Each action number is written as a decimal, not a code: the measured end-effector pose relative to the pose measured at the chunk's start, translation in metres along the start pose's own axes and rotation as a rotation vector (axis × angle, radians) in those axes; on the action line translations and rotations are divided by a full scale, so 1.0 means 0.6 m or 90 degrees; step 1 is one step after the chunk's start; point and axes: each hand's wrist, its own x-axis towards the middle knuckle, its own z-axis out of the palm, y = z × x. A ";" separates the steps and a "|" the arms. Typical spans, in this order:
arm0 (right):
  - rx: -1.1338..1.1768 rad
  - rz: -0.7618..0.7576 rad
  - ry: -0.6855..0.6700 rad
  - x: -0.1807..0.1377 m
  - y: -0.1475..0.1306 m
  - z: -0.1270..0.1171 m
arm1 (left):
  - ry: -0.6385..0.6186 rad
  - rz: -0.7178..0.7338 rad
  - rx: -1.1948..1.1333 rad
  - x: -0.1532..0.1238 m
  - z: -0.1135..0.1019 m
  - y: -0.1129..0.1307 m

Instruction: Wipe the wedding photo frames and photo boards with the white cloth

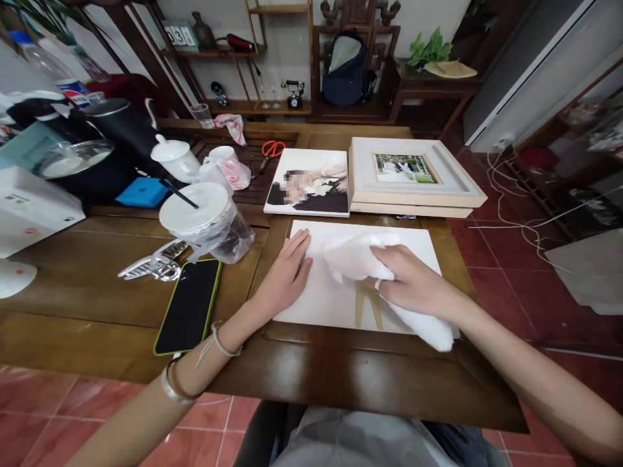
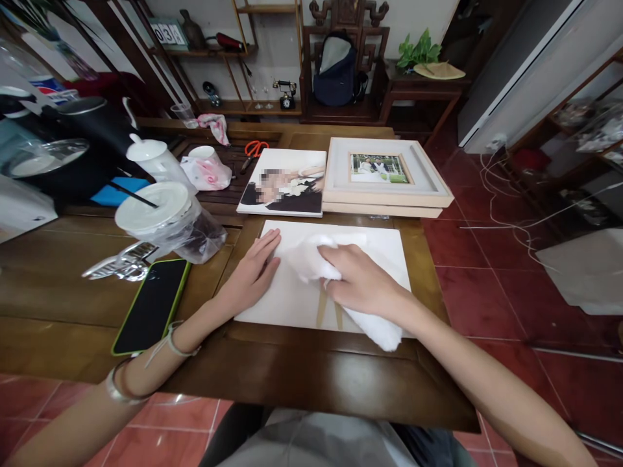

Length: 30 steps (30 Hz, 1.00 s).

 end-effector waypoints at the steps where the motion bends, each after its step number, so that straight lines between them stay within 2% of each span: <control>1: -0.032 0.008 0.002 0.010 0.001 0.003 | -0.001 -0.001 -0.001 0.000 0.000 0.000; 6: -0.195 -0.012 0.015 0.044 0.020 0.031 | 0.006 -0.003 -0.008 0.000 0.002 -0.003; 10: -0.275 -0.049 -0.012 0.043 0.014 0.057 | 0.007 0.001 -0.008 -0.001 0.004 -0.005; 14: -0.312 -0.076 -0.072 0.010 -0.018 0.071 | 0.008 0.000 -0.005 -0.001 0.002 -0.003; 21: -0.216 -0.224 -0.077 -0.096 -0.074 0.089 | 0.002 0.000 0.008 -0.001 0.002 -0.003; 24: -0.148 -0.239 -0.140 -0.126 -0.093 0.078 | 0.004 0.000 0.008 -0.001 0.003 -0.004; 27: -0.069 -0.265 -0.193 -0.133 -0.102 0.049 | 0.000 0.002 0.010 -0.001 0.004 -0.004; 30: -0.056 -0.203 -0.171 -0.116 -0.096 0.017 | -0.002 -0.001 0.010 -0.001 0.004 -0.004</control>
